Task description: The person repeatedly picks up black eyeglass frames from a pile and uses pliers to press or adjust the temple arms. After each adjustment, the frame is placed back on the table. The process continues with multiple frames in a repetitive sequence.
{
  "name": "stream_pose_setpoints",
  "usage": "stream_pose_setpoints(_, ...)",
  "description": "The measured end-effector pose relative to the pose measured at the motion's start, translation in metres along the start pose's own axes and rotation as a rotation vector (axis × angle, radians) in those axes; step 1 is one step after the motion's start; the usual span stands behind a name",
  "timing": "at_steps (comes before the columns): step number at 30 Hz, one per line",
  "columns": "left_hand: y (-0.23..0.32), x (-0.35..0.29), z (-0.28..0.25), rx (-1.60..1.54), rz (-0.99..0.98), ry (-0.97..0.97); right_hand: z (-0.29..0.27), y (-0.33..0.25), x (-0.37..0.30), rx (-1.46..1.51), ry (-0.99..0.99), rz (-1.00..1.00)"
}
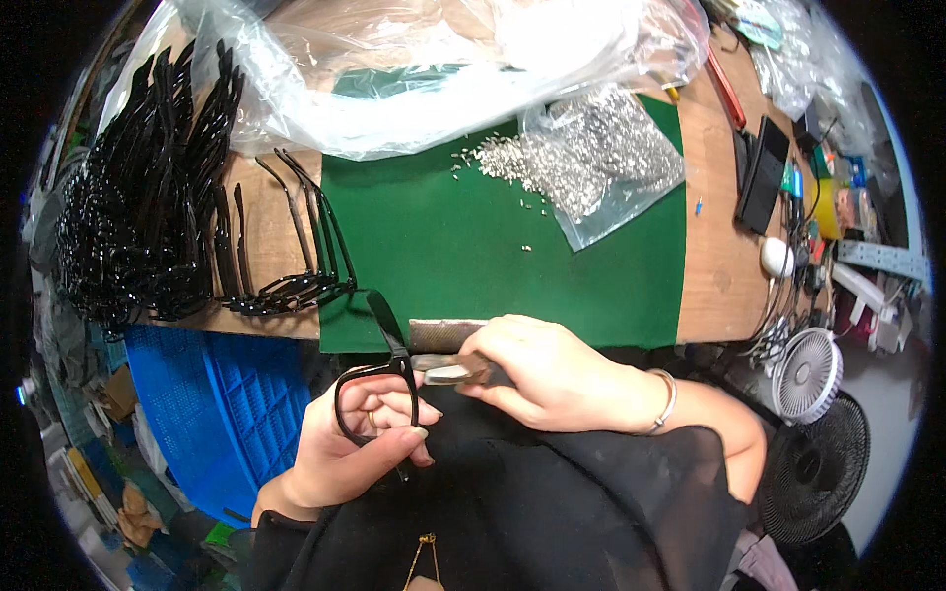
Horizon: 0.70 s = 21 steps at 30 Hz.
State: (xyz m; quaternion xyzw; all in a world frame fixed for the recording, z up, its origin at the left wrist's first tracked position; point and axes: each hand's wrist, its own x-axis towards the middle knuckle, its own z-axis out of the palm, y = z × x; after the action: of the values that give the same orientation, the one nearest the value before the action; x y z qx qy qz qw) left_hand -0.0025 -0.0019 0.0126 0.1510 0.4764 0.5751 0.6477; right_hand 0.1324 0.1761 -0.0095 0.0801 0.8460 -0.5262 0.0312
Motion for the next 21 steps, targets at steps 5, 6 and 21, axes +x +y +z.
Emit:
stream_pose_setpoints(5,-0.001,-0.009,0.002,0.091,0.008,0.028,-0.003,-0.004,0.011,-0.052,-0.109,-0.097)
stream_pose_setpoints(6,-0.003,-0.01,0.005,0.103,0.035,0.068,-0.004,-0.002,0.012,-0.061,-0.127,-0.121)
stream_pose_setpoints(21,-0.008,0.01,0.004,0.878,0.271,0.071,0.01,0.022,0.015,-0.296,0.089,-0.28)
